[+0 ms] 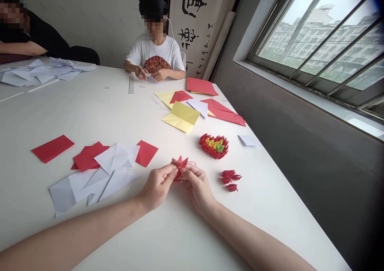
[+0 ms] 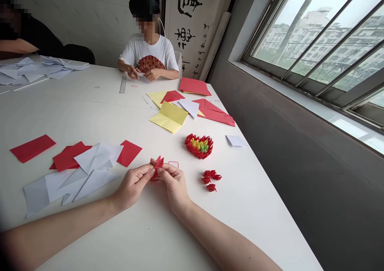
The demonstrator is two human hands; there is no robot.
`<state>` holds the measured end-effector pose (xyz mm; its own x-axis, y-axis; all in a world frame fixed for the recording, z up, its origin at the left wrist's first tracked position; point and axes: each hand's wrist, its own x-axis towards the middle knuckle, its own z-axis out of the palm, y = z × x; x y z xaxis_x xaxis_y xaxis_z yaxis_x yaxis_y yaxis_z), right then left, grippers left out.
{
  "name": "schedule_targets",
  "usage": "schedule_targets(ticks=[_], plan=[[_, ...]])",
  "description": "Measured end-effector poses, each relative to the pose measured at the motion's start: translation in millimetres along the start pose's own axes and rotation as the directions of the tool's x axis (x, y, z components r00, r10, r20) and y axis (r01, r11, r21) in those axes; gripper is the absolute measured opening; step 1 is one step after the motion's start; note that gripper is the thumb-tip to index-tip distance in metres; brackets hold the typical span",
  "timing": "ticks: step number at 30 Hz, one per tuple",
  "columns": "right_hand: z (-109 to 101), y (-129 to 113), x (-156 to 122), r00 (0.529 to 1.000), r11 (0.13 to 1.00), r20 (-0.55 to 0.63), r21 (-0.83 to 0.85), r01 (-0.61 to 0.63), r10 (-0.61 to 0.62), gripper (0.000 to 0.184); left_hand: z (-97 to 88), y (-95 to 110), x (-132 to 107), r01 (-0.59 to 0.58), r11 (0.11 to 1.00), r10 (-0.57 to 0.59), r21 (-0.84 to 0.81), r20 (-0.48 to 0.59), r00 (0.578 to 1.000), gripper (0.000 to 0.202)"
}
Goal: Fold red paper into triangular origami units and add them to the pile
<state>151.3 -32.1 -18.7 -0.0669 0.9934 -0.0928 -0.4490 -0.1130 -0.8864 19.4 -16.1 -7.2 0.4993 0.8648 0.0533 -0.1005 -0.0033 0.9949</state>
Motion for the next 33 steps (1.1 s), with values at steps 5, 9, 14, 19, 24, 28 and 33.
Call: schedule_targets(ticks=[5, 9, 14, 19, 24, 28, 33], plan=[[1, -2, -1, 0.999, 0.999, 0.03, 0.036, -0.012, 0.011, 0.019, -0.7, 2, 1, 0.03, 0.996, -0.029, -0.079, 0.006, 1.0, 0.032], [0, -4, 0, 0.998, 1.0, 0.065, -0.012, -0.006, 0.006, 0.021, -3.5, 2, 2, 0.082, 0.993, -0.082, -0.09, 0.001, 0.997, 0.031], [-5, -4, 1, 0.999, 0.986, 0.028, -0.163, 0.033, -0.029, 0.021, -7.8, -1, 3, 0.143, 0.987, -0.144, -0.067, -0.019, 0.989, 0.032], [-10, -6, 0, 0.994, 0.966, 0.091, -0.247, 0.083, -0.062, 0.02, -12.1, -2, 2, 0.179, 0.98, -0.178, -0.088, 0.019, 0.984, 0.032], [-16, -14, -1, 0.936, 0.823, 0.31, -0.479, 0.306, -0.167, 0.028, -13.3, 1, 2, 0.229, 0.959, -0.223, -0.165, 0.052, 0.973, 0.028], [-18, -20, 0, 0.883, 0.653, 0.409, -0.609, 0.451, -0.228, 0.041, -13.0, 0, 2, 0.24, 0.941, -0.231, -0.238, 0.065, 0.971, 0.023], [-21, -22, 2, 0.897, 0.634, 0.396, -0.646, 0.425, -0.198, 0.037, -13.5, 0, 4, 0.211, 0.944, -0.179, -0.255, 0.143, 0.973, 0.021]])
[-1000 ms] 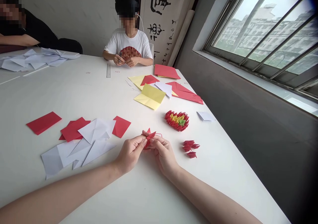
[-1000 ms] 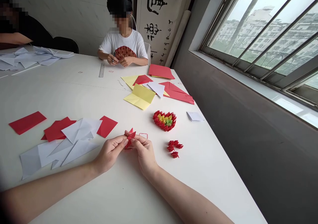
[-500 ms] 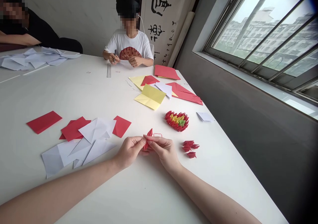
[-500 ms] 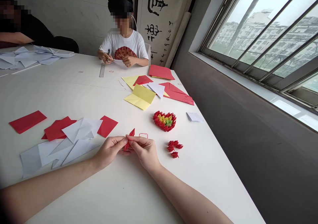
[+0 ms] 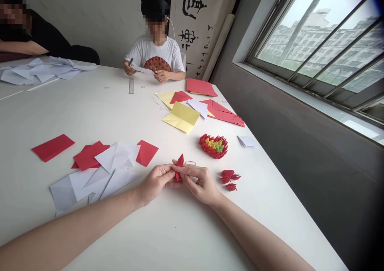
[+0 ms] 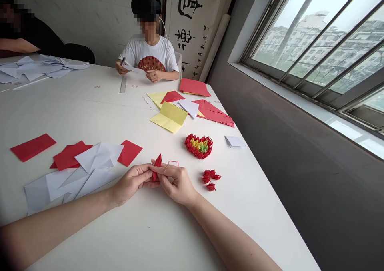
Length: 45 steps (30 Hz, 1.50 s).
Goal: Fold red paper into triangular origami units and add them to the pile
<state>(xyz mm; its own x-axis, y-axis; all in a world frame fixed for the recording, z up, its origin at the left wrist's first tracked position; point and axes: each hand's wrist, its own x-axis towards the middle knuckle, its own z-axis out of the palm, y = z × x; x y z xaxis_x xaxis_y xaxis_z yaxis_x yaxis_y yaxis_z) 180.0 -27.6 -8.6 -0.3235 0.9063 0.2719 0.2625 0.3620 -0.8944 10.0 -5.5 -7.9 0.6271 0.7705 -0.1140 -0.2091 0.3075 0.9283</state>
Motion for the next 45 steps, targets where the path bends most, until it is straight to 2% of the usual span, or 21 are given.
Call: schedule_targets(ticks=[2, 4, 6, 8, 10, 14, 19, 27, 30, 33, 36, 39, 45], plan=[[0, 0, -1, 0.998, 0.994, 0.002, 0.096, -0.057, 0.057, 0.034, 0.2, 1, 0, -0.007, 1.0, 0.007, 0.003, 0.014, 1.0, 0.021], [2, 0, -1, 0.993, 0.951, 0.03, 0.286, -0.117, 0.113, 0.038, 0.7, 2, 1, -0.004, 1.0, 0.004, 0.008, -0.007, 1.0, 0.023], [5, 0, 0, 0.987, 0.86, 0.057, 0.484, -0.161, 0.153, 0.041, 1.2, 2, 1, 0.0, 1.0, 0.001, 0.022, -0.04, 0.999, 0.025], [9, 1, 1, 0.977, 0.773, 0.039, 0.606, -0.188, 0.208, 0.031, 1.8, 1, 1, 0.003, 0.999, 0.0, 0.051, -0.064, 0.998, 0.027], [13, 1, 3, 0.959, 0.72, -0.005, 0.662, -0.21, 0.284, 0.019, 2.5, 1, 1, 0.009, 0.996, -0.002, 0.093, -0.072, 0.997, 0.027], [19, 2, 5, 0.923, 0.655, -0.034, 0.714, -0.245, 0.382, 0.021, 3.8, -2, 0, 0.017, 0.988, -0.003, 0.154, -0.093, 0.996, 0.027], [23, 2, 4, 0.907, 0.647, -0.056, 0.72, -0.253, 0.417, 0.021, 5.2, -5, 0, 0.013, 0.988, 0.007, 0.152, -0.132, 0.991, 0.028], [25, 3, 2, 0.936, 0.805, -0.152, 0.564, -0.181, 0.317, 0.015, 5.4, -3, 0, 0.018, 0.996, -0.006, 0.092, -0.129, 0.992, 0.024], [16, 4, 2, 0.967, 0.914, -0.143, 0.38, -0.142, 0.21, 0.013, 3.1, 1, 0, 0.058, 0.996, -0.053, 0.066, -0.086, 0.995, 0.026], [4, 4, 2, 0.993, 0.989, -0.099, 0.137, -0.05, 0.064, 0.015, 1.0, 3, -1, 0.082, 0.995, -0.079, 0.064, -0.053, 0.995, 0.027], [-4, 3, 2, 0.993, 0.992, -0.05, -0.071, 0.1, -0.104, 0.022, 0.3, 4, -2, 0.089, 0.994, -0.088, 0.068, -0.021, 0.996, 0.026], [-8, 2, 2, 0.969, 0.95, -0.012, -0.199, 0.239, -0.246, 0.028, 0.2, 4, -2, 0.104, 0.992, -0.103, 0.066, -0.011, 0.995, 0.024], [-12, 5, 2, 0.937, 0.887, 0.051, -0.308, 0.344, -0.346, 0.033, -1.6, 7, 0, 0.124, 0.992, -0.124, 0.021, -0.001, 0.992, 0.023]])
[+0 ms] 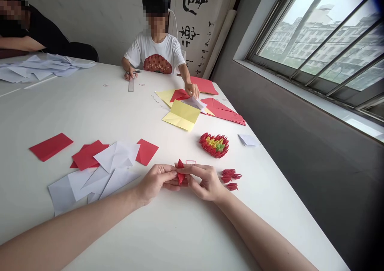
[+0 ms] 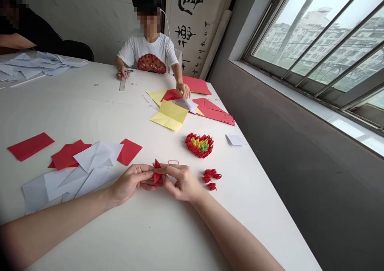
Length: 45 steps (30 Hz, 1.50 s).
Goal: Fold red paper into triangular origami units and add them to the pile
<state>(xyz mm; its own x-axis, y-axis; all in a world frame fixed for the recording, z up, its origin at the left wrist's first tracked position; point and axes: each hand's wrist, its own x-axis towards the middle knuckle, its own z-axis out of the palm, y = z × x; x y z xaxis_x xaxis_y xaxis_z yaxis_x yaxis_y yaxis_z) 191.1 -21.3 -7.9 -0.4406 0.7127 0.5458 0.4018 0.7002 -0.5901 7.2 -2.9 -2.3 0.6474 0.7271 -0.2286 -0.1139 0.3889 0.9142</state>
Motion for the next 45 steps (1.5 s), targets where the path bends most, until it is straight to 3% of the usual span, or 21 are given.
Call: schedule_targets(ticks=[6, 10, 12, 15, 21, 26, 29, 33, 39, 45], plan=[[0, 3, -3, 0.996, 0.991, 0.039, -0.101, 0.085, -0.081, 0.031, -1.0, -1, -1, -0.04, 0.999, 0.04, 0.008, 0.039, 0.998, 0.02], [2, -2, -3, 0.992, 0.991, 0.036, 0.055, -0.12, 0.118, 0.025, -1.6, -1, 0, -0.027, 0.999, 0.026, 0.039, 0.042, 0.999, 0.023], [5, -5, -1, 0.953, 0.93, -0.037, 0.232, -0.285, 0.301, 0.018, -2.1, 0, 1, -0.015, 0.999, 0.013, 0.037, 0.04, 0.999, 0.025], [11, -7, 2, 0.835, 0.762, -0.124, 0.496, -0.416, 0.536, 0.013, -2.1, 1, 1, -0.006, 0.999, 0.005, 0.048, 0.023, 1.0, 0.026], [18, -6, 4, 0.786, 0.636, 0.056, 0.553, -0.538, 0.616, 0.025, 0.2, 1, -1, -0.026, 0.992, 0.021, 0.122, 0.043, 0.999, 0.026], [24, -11, 4, 0.721, 0.57, 0.009, 0.606, -0.555, 0.693, 0.031, 2.8, 0, -2, -0.036, 0.987, 0.035, 0.155, 0.013, 0.999, 0.027], [27, -14, 4, 0.708, 0.56, -0.015, 0.624, -0.545, 0.706, 0.03, 4.1, -1, 0, 0.009, 0.984, -0.002, 0.179, -0.037, 0.999, 0.028], [24, -15, 6, 0.71, 0.507, 0.083, 0.643, -0.574, 0.699, 0.031, 3.0, -3, -1, 0.032, 0.975, -0.025, 0.221, -0.035, 0.999, 0.031], [13, -13, 8, 0.709, 0.274, 0.374, 0.735, -0.62, 0.598, 0.03, -0.4, -2, -7, -0.022, 0.955, 0.013, 0.294, 0.031, 0.999, 0.03], [15, -9, 4, 0.749, 0.126, 0.423, 0.825, -0.551, 0.51, 0.027, -0.1, 4, -8, -0.005, 0.976, -0.023, 0.219, 0.126, 0.992, 0.034]])
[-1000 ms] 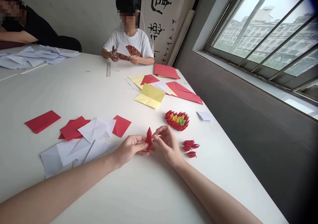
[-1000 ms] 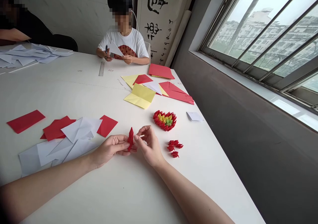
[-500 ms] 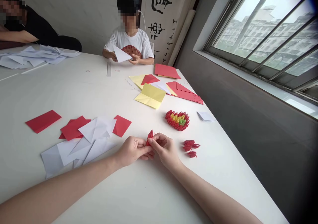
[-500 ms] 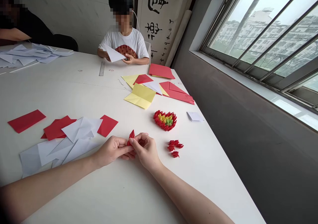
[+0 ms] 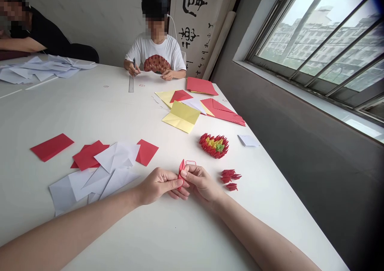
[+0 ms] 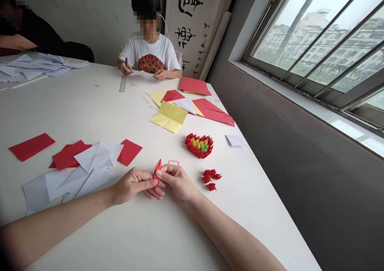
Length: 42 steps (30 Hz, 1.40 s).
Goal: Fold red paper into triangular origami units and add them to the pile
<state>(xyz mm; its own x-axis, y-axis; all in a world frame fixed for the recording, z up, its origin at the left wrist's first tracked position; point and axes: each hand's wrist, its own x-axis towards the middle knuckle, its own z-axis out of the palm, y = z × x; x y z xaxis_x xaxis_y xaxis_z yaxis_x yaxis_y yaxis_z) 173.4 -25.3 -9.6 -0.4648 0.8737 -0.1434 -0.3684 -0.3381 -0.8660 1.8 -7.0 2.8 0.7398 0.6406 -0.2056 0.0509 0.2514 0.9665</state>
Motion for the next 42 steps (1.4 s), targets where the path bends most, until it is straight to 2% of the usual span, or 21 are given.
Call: schedule_targets(ticks=[5, 8, 11, 13, 15, 17, 26, 31, 35, 42], plan=[[5, 0, -2, 0.996, 0.998, 0.076, 0.052, 0.04, -0.044, 0.03, -3.1, 6, 1, 0.093, 0.961, -0.033, -0.259, 0.226, 0.974, 0.033], [7, -1, -3, 0.993, 0.999, 0.106, 0.002, 0.054, -0.053, 0.028, -6.9, 5, 1, 0.168, 0.927, -0.088, -0.335, 0.241, 0.966, 0.021], [8, -2, -3, 0.995, 0.995, 0.04, -0.033, 0.098, -0.096, 0.024, -8.4, 2, 3, 0.145, 0.938, -0.107, -0.316, 0.134, 0.985, 0.015], [8, -3, -2, 0.994, 0.993, -0.001, -0.05, 0.108, -0.108, 0.026, -7.2, 1, 4, 0.052, 0.966, -0.062, -0.253, -0.029, 0.998, 0.017], [9, -2, -1, 0.991, 0.989, -0.036, -0.076, 0.125, -0.128, 0.028, -5.0, -1, 5, -0.053, 0.985, 0.022, -0.162, -0.187, 0.982, 0.02], [8, 0, 0, 0.984, 0.984, -0.082, -0.1, 0.147, -0.156, 0.024, -3.1, -2, 6, -0.108, 0.991, 0.084, -0.081, -0.257, 0.963, 0.023], [9, 4, 1, 0.966, 0.986, -0.196, -0.049, 0.161, -0.168, 0.011, -1.0, -6, 3, -0.15, 0.984, 0.17, 0.095, -0.264, 0.949, 0.027], [17, 3, 1, 0.956, 0.988, -0.252, -0.038, 0.148, -0.153, 0.013, 5.7, -9, 3, -0.206, 0.975, 0.221, 0.083, -0.255, 0.942, 0.025], [20, 4, 1, 0.945, 0.986, -0.282, -0.036, 0.16, -0.164, 0.015, 10.4, -11, 4, -0.236, 0.966, 0.258, 0.107, -0.29, 0.922, 0.025], [19, 7, 2, 0.933, 0.981, -0.304, -0.057, 0.184, -0.192, 0.013, 12.5, -10, 4, -0.217, 0.973, 0.23, 0.077, -0.32, 0.919, 0.027]])
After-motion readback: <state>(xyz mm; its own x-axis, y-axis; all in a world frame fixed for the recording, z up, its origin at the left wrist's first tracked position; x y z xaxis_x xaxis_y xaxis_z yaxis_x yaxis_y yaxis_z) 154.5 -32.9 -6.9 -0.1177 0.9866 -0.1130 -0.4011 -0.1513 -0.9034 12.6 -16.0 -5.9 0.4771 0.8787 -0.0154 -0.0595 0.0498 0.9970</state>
